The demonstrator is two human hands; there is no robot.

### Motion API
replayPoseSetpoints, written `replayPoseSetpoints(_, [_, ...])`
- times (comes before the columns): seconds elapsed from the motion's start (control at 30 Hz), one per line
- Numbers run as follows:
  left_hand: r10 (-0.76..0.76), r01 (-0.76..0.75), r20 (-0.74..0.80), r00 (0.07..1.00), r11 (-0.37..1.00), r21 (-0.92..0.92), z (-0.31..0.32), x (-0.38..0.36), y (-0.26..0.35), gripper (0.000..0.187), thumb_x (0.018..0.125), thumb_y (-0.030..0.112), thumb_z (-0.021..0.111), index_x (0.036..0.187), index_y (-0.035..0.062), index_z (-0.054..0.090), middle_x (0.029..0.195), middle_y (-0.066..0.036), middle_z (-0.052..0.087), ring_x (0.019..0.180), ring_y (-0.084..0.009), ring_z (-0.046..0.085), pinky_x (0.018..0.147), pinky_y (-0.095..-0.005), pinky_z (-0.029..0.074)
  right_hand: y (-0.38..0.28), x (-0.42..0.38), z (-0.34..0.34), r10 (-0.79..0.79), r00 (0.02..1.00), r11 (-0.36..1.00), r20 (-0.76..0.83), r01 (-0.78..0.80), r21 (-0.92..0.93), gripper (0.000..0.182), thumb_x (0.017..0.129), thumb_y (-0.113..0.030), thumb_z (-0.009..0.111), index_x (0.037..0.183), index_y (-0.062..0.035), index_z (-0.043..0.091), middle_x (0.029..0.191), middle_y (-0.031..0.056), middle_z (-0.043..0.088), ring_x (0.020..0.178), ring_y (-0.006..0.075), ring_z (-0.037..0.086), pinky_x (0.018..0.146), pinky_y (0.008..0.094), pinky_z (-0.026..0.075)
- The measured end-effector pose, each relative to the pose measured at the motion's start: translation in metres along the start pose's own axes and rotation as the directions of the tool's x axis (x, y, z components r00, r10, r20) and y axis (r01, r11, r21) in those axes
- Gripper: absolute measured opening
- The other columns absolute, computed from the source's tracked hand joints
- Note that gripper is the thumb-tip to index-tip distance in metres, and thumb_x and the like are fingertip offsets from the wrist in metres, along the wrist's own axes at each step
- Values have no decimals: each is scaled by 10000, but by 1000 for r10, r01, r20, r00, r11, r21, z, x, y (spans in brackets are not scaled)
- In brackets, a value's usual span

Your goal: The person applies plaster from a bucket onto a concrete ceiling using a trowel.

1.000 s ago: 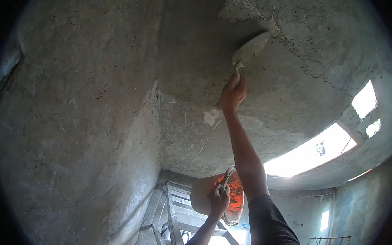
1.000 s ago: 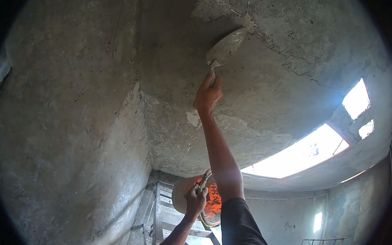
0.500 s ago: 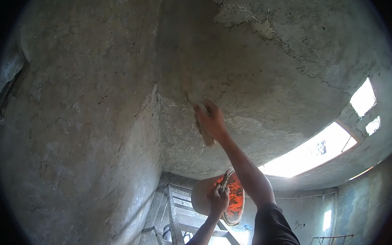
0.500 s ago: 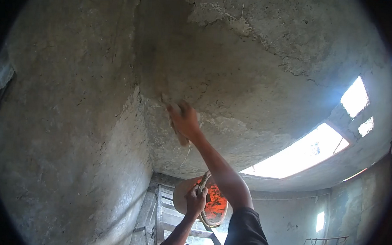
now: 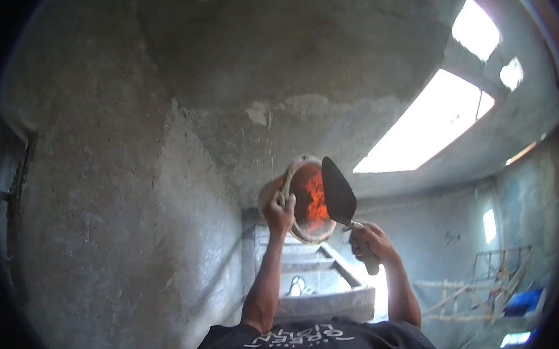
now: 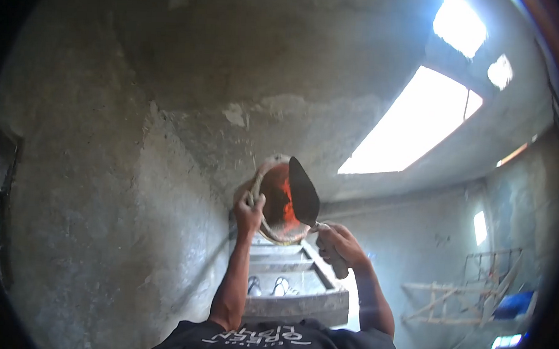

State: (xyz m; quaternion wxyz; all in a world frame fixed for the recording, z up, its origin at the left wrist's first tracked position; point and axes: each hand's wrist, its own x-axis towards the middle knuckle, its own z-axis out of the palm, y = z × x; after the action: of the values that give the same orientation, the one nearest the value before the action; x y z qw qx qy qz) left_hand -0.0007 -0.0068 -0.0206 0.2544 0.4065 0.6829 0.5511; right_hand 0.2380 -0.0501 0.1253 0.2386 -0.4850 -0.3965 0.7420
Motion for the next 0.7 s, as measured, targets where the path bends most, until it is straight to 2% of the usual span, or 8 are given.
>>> replayPoseSetpoints(0.03, [77, -78, -39, 996, 996, -41, -10, -1, 13, 302, 781, 279, 682, 733, 11, 551, 611, -131, 548, 555, -279, 516, 578, -395, 420, 16, -16, -2, -16, 985, 978, -173, -21, -208, 334, 878, -284, 635, 1047, -36, 490, 724, 49, 543, 575, 122, 540, 466, 267, 449])
replayPoseSetpoints(0.13, [97, -88, 63, 993, 989, -122, -39, -10, 43, 283, 790, 227, 687, 737, -14, 548, 605, -91, 543, 562, -177, 485, 567, -358, 414, 54, -43, -26, -17, 963, 860, -268, -122, -495, 337, 833, -181, 657, 1058, -32, 455, 752, 87, 587, 619, 135, 589, 489, 279, 476])
replayPoseSetpoints(0.33, [164, -146, 231, 959, 985, -95, -92, -49, 115, 247, 825, 169, 675, 726, 0, 524, 599, 2, 469, 596, -74, 412, 537, -263, 366, 73, -37, -16, -66, 995, 976, -81, 47, -215, 218, 873, -139, 582, 1034, -42, 472, 740, 102, 609, 590, 147, 609, 456, 310, 490])
replayPoseSetpoints(0.4, [131, -110, 259, 957, 990, -91, -101, -61, 133, 217, 835, 147, 667, 732, 12, 533, 601, 28, 467, 591, -56, 400, 533, -246, 356, 70, -27, -16, -26, 996, 962, -88, 1, -273, 257, 868, -173, 590, 1066, -43, 488, 819, 164, 620, 700, 217, 644, 561, 353, 522])
replayPoseSetpoints(0.47, [175, -151, 250, 952, 982, -114, -108, -71, 143, 209, 847, 128, 656, 721, 22, 527, 606, 52, 468, 583, -41, 392, 530, -227, 348, 83, -13, -19, -535, 845, 481, -13, 291, -827, 298, 862, -204, 586, 1097, -40, 505, 932, 231, 588, 873, 329, 627, 726, 402, 513])
replayPoseSetpoints(0.57, [149, -125, 279, 949, 987, -102, -117, -80, 159, 120, 851, 102, 647, 854, -3, 590, 681, 55, 503, 627, -33, 422, 571, -205, 360, 67, -8, 3, -396, 911, 578, -115, 151, -802, 289, 867, -226, 571, 1071, -29, 513, 969, 259, 535, 962, 407, 555, 817, 450, 464])
replayPoseSetpoints(0.63, [172, -142, 277, 945, 982, -126, -123, -84, 160, 244, 847, 78, 640, 1058, -41, 607, 784, 35, 547, 691, -38, 461, 637, -188, 380, 67, -7, 14, -398, 912, 599, -101, 175, -781, 260, 872, -219, 563, 1036, -23, 514, 941, 244, 529, 927, 408, 556, 796, 467, 462])
replayPoseSetpoints(0.7, [156, -129, 276, 948, 985, -113, -125, -87, 167, 253, 845, 73, 639, 1067, -43, 607, 796, 29, 555, 696, -42, 468, 645, -190, 385, 75, -1, 18, -472, 877, 593, -91, 240, -768, 213, 879, -199, 552, 956, -6, 504, 885, 227, 519, 862, 411, 551, 762, 496, 456])
